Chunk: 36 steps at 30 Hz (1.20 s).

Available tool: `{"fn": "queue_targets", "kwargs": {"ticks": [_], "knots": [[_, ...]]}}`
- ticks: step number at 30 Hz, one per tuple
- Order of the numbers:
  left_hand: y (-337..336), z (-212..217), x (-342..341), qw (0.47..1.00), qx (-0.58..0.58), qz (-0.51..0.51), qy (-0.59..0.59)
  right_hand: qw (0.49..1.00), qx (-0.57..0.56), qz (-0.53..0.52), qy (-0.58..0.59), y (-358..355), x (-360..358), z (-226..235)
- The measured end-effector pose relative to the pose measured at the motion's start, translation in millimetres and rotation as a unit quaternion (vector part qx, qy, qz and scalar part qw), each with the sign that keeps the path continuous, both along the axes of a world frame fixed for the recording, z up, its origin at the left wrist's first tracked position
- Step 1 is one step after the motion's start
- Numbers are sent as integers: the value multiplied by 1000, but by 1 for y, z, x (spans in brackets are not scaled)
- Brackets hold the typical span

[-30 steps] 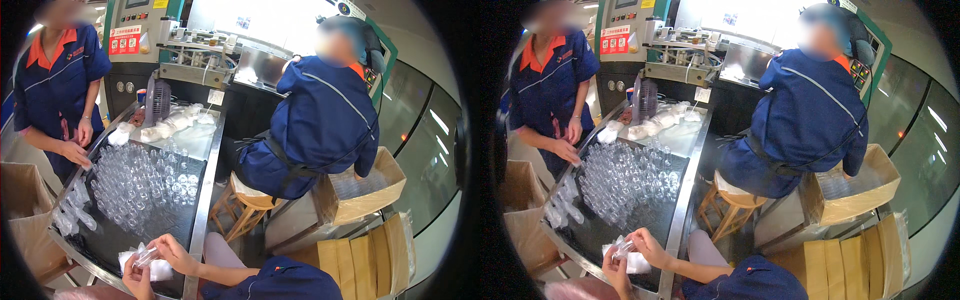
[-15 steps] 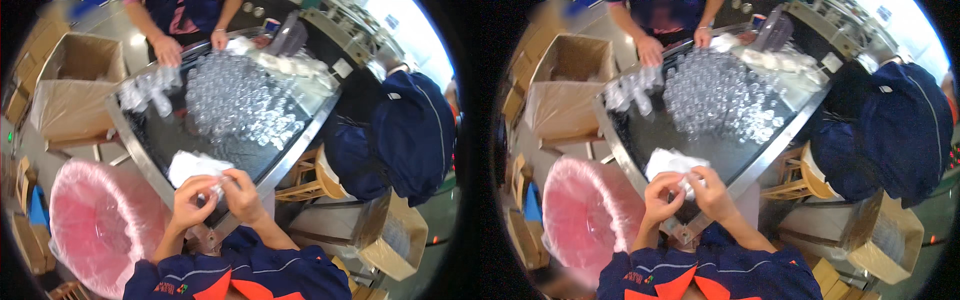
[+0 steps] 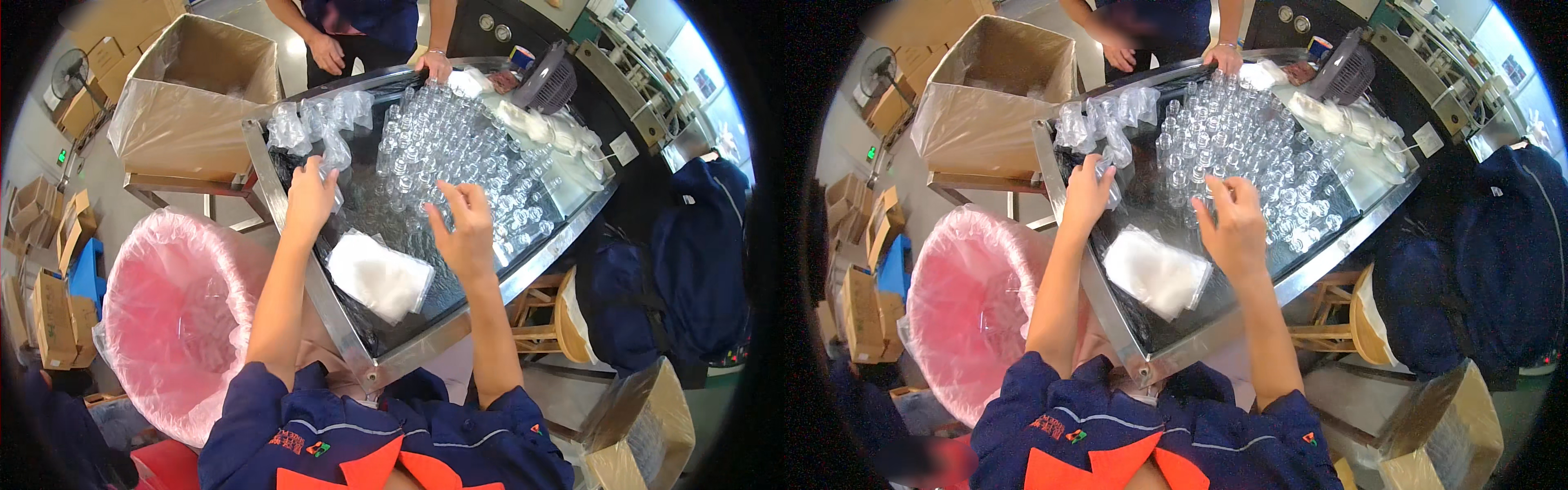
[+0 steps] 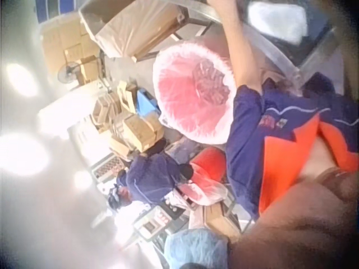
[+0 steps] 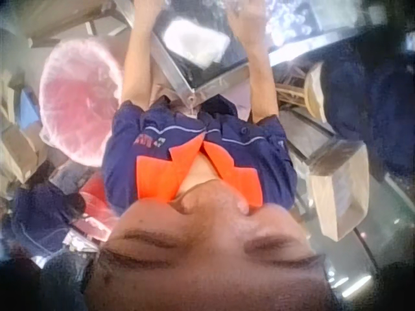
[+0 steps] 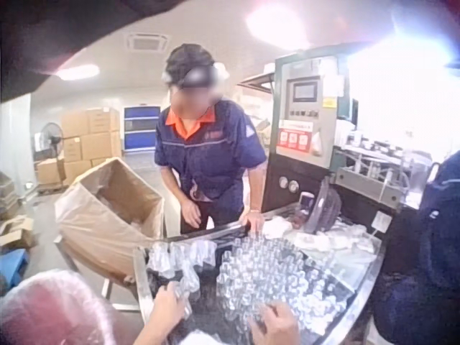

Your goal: The person packages clear plastic bottles by taking them from a table, inserting them one at a time into small plastic bags by hand, and setting the bagged bottles aside.

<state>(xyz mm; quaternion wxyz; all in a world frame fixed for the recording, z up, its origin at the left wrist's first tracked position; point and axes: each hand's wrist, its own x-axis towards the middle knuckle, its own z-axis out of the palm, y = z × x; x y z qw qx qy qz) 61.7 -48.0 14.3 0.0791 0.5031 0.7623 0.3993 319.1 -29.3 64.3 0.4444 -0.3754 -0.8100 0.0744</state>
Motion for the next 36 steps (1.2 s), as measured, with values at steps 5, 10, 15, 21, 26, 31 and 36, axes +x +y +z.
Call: {"fn": "queue_targets", "kwargs": {"ticks": [5,10,15,21,26,31,36], "knots": [[28,-26,-19,997,-36,44,54,1000,5,-10,-28,7,-8,-30],[-2,21,32,957,177,51,224,1000,7,16,-23,23,5,-36],[-94,16,106,972,-10,-198,-122,982,-144,52,112,23,18,-41],[-117,-1,117,966,-103,-235,-31,875,-281,169,357,-19,36,-25],[-110,6,117,956,-110,-241,-126,843,-247,221,423,-51,50,-3],[-112,18,116,946,-94,-228,-212,866,-182,263,385,-65,51,13],[-112,2,114,963,-13,-230,-143,872,-163,257,383,-79,51,24]]}}
